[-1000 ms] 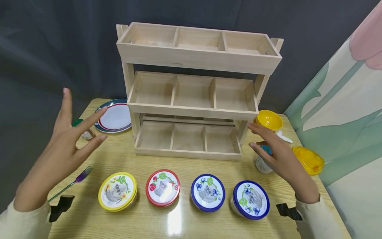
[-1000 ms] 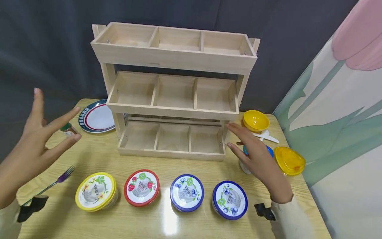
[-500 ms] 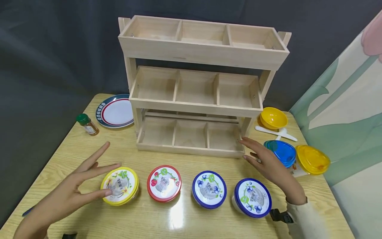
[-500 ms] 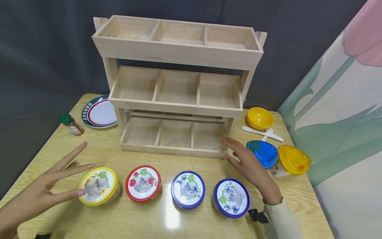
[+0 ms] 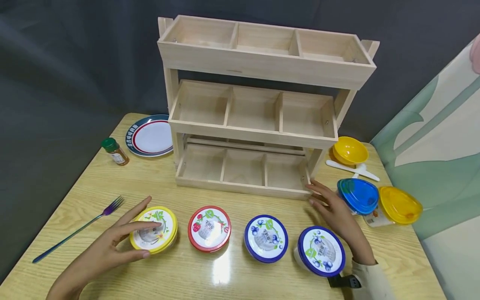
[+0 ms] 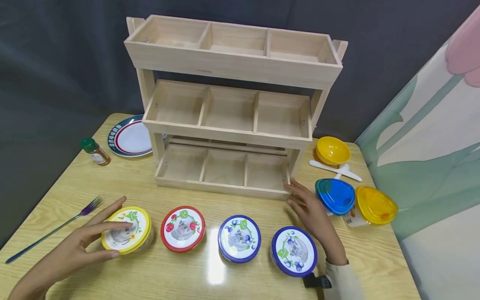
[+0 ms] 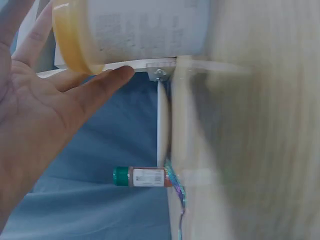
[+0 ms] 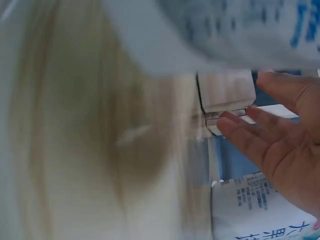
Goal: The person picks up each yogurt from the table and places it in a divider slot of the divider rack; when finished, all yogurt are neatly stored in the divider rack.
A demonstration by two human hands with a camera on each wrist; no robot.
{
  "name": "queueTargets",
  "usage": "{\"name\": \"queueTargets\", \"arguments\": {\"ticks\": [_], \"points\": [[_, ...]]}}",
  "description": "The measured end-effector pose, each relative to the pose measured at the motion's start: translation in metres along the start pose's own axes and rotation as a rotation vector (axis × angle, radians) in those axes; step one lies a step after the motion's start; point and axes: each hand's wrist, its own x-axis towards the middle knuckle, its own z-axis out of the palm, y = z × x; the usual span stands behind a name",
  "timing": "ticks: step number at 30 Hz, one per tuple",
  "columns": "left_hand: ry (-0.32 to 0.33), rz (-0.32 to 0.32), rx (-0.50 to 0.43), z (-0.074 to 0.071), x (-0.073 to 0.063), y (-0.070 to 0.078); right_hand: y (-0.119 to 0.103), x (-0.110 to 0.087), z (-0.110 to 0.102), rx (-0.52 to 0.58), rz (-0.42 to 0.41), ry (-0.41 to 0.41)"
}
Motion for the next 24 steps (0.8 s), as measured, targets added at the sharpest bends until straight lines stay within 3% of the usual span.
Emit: {"name": "queueTargets", "arguments": {"ticks": [9,17,22,24], "points": [[0.01,-0.099,-0.077,0.009,-0.007,-0.015,0.009,0.0,0.003,0.067,0.044,0.05],[-0.008,-0.125,-0.201,0.008,-0.01,-0.018,0.008,0.004,0.007,0.035,0.143,0.119],[-0.033,-0.076,-0.25,0.008,-0.01,-0.019,0.006,0.005,0.01,0.038,0.183,0.15],[-0.036,-0.087,-0.256,0.008,-0.01,-0.019,0.007,0.005,0.011,0.038,0.186,0.16]]}}
